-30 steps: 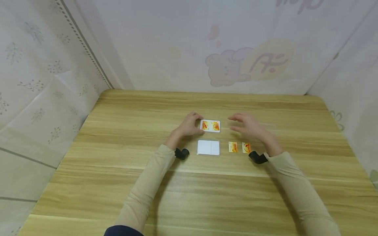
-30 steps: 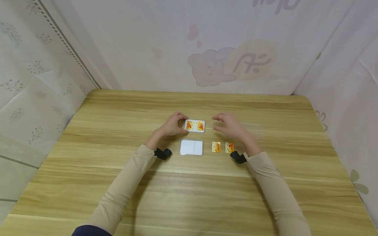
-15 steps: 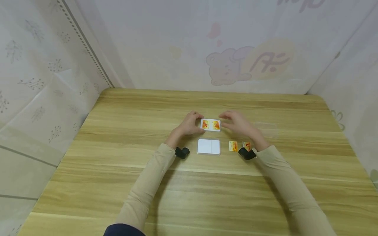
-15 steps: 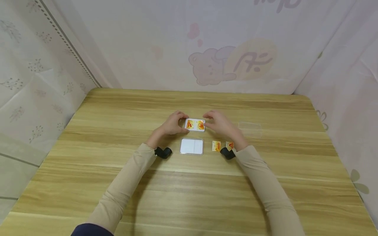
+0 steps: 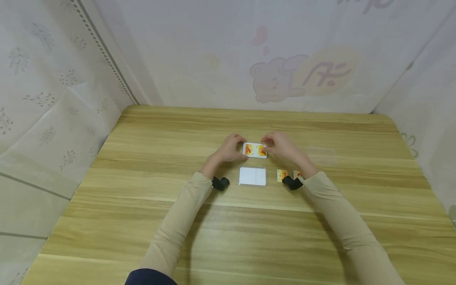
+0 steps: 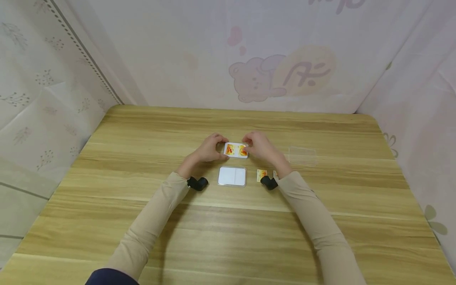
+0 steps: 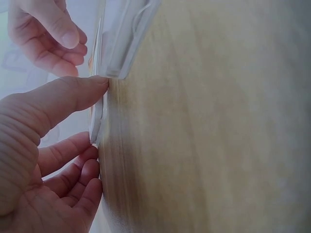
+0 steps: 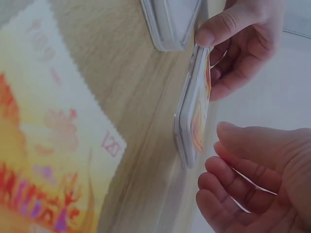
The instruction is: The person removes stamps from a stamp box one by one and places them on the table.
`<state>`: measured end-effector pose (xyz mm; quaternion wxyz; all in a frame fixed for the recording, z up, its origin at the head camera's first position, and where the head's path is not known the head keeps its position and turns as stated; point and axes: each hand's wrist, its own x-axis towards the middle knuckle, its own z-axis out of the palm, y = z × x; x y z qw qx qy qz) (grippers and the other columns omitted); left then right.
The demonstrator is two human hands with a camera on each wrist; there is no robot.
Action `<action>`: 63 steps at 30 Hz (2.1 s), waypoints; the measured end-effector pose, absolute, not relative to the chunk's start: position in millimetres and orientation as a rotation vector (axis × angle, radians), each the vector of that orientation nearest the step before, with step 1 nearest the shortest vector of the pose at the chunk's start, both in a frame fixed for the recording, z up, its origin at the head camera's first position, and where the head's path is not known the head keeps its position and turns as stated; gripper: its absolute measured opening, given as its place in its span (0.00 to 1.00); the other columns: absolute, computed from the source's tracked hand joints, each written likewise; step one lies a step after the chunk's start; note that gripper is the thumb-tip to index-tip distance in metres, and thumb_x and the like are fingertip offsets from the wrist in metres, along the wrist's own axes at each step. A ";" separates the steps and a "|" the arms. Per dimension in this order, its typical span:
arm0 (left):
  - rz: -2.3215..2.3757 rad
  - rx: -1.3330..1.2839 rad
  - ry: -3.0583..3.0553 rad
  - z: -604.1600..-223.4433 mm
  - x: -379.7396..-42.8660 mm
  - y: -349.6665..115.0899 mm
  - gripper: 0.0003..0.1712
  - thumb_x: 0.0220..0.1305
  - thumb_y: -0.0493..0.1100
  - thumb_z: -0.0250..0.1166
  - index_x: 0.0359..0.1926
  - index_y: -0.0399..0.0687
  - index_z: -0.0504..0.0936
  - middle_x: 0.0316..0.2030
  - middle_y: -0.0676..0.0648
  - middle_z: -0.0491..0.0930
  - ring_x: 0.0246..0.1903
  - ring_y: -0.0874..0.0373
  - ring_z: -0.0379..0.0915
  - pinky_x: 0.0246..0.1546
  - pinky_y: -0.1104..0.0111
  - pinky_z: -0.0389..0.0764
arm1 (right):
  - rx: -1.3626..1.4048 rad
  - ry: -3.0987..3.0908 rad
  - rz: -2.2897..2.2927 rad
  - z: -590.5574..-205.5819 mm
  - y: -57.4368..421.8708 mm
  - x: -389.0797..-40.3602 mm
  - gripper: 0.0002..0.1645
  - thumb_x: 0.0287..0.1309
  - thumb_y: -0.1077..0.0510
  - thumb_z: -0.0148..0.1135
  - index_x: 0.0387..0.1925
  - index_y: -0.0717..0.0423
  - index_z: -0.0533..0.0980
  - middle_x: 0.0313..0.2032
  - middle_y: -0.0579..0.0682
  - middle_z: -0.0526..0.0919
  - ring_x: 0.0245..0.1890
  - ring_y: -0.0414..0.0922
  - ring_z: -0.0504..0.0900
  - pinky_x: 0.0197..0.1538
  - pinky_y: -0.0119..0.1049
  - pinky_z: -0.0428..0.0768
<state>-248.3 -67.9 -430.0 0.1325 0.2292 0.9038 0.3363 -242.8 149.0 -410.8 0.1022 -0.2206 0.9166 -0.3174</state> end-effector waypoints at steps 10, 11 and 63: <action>0.975 0.663 2.622 -431.3 -248.2 -67.9 0.34 0.49 0.39 0.72 0.57 0.33 0.72 0.55 0.38 0.68 0.58 0.46 0.60 0.61 0.59 0.61 | -0.642 2.721 -0.888 -413.0 143.6 -244.6 0.14 0.51 0.65 0.66 0.41 0.69 0.77 0.38 0.60 0.79 0.39 0.53 0.77 0.45 0.44 0.76; 0.976 0.664 2.623 -431.4 -248.1 -67.9 0.34 0.49 0.39 0.72 0.57 0.33 0.72 0.55 0.38 0.68 0.58 0.46 0.60 0.61 0.59 0.61 | -0.643 2.727 -0.876 -413.4 142.9 -244.9 0.14 0.51 0.65 0.66 0.41 0.69 0.77 0.38 0.60 0.79 0.39 0.53 0.77 0.45 0.44 0.76; 0.965 0.664 2.620 -427.7 -246.0 -67.4 0.33 0.50 0.40 0.72 0.56 0.33 0.72 0.55 0.38 0.68 0.59 0.46 0.60 0.62 0.60 0.60 | -0.449 2.709 -1.236 -415.6 149.0 -242.0 0.04 0.56 0.68 0.59 0.31 0.68 0.78 0.28 0.58 0.80 0.27 0.44 0.74 0.28 0.30 0.72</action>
